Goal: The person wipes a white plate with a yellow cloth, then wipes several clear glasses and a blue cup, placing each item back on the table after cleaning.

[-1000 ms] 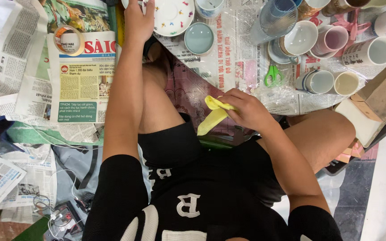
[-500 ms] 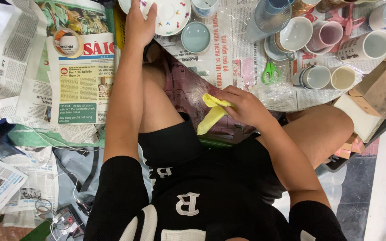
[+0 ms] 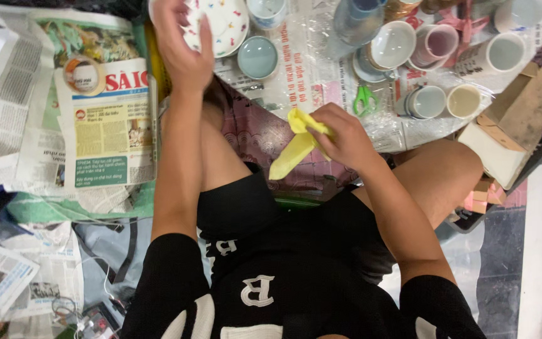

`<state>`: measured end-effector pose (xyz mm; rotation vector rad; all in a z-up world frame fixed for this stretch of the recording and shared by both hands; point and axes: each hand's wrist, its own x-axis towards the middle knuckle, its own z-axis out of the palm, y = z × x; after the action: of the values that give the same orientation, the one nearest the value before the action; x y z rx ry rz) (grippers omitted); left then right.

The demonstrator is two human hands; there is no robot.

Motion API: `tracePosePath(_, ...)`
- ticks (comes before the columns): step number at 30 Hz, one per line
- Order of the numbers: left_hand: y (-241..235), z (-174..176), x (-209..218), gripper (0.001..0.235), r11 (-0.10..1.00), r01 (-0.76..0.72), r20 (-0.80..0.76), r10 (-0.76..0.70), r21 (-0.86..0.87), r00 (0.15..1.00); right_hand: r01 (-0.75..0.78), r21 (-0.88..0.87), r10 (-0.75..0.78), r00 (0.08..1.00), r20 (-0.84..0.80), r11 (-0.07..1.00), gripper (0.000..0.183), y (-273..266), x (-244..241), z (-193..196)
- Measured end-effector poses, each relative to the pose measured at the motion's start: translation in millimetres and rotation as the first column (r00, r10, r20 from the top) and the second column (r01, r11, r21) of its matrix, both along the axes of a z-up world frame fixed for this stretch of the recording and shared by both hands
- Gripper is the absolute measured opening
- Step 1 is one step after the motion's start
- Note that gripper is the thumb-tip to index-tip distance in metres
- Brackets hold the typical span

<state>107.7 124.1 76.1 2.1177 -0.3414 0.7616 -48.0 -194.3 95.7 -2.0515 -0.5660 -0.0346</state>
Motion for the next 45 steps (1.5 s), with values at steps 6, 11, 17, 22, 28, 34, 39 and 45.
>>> tracePosePath(6, -109, 3, -24, 0.045, 0.919, 0.386, -0.189, -0.395, -0.085, 0.899, 0.344, 0.166, -0.333, 0.938, -0.092, 0.924, 0.012, -46, -1, -22)
tracePosePath(11, -181, -46, -19, 0.089, 0.886, 0.439, -0.290, -0.463, -0.148, 0.837, 0.474, 0.539, -0.486, 0.864, -0.132, 0.696, 0.024, -74, 4, -31)
tracePosePath(17, -205, -95, -8, 0.094, 0.949, 0.302, -0.248, -0.314, -0.085, 0.916, 0.442, 0.583, -0.475, 0.873, -0.108, 0.681, 0.029, -80, 9, -28)
tracePosePath(22, -209, -99, -9, 0.077, 0.962, 0.270, -0.296, -0.270, -0.041, 0.916, 0.440, 0.596, -0.481, 0.871, -0.100, 0.672, 0.018, -83, 10, -22)
tracePosePath(28, -190, -76, -28, 0.069, 0.948, 0.318, -0.214, -0.306, 0.024, 0.928, 0.511, 0.554, -0.543, 0.831, -0.121, 0.657, 0.020, -87, 13, -22)
tracePosePath(34, -149, -53, -53, 0.071, 0.671, 0.543, -0.328, -0.731, -0.505, 0.598, 0.603, 0.574, -0.591, 0.770, -0.240, 0.554, 0.028, -101, 22, -39)
tracePosePath(39, -113, -22, -66, 0.080, 0.191, 0.393, -0.171, -0.982, -0.900, 0.086, 0.625, 0.720, -0.487, 0.750, -0.448, 0.301, 0.034, -118, 21, -44)
tracePosePath(45, -88, -3, -83, 0.095, 0.128, -0.169, -0.115, -0.990, -0.977, -0.081, 0.475, 0.822, -0.612, 0.763, -0.207, 0.314, 0.048, -131, -6, -46)
